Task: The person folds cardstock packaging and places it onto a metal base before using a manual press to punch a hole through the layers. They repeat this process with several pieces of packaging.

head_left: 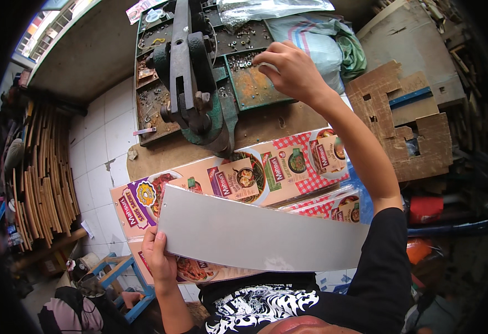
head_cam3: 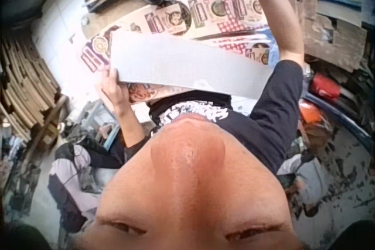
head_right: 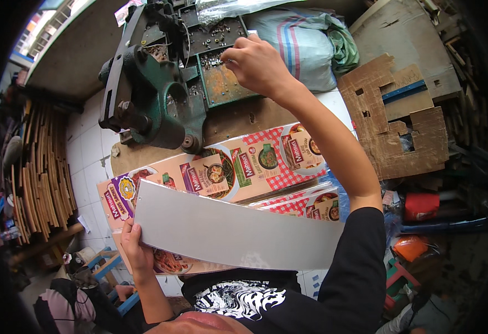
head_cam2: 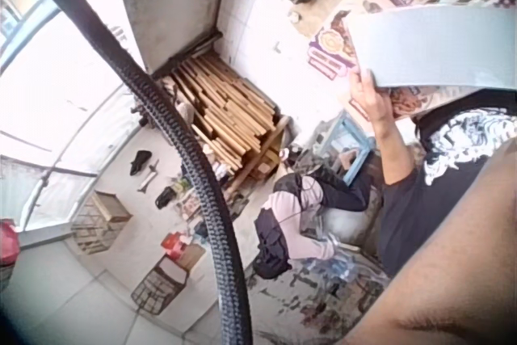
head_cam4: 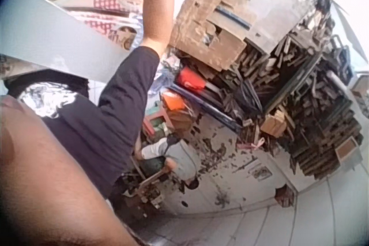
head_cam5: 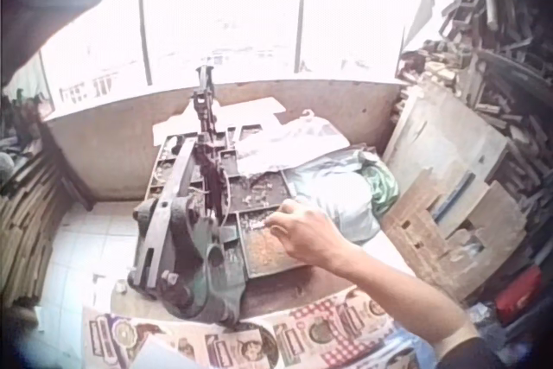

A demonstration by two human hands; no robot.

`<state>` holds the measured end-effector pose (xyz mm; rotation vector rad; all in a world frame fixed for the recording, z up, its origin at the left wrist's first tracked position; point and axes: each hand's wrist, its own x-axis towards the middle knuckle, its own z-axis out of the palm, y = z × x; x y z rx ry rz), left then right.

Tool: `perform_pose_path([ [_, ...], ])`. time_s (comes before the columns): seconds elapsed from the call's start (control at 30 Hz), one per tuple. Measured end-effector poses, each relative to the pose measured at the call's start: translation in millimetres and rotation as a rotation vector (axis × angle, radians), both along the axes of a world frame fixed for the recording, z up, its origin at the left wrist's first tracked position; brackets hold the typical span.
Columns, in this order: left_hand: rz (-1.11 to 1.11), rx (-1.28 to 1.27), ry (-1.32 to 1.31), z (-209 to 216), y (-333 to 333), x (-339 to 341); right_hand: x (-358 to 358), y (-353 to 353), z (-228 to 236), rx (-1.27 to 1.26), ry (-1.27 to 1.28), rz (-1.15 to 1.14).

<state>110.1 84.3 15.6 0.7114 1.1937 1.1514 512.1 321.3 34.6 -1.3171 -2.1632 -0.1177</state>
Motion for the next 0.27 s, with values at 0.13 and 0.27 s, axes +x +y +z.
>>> perform_pose_path([
  [0.13, 0.014, -0.016, 0.0, 0, 1, 2, -16, 38, -10, 0.044, -0.124, -0.022],
  [0.27, 0.012, -0.014, 0.008, -1, 2, 1, -22, 53, -13, -0.003, -0.175, -0.033],
])
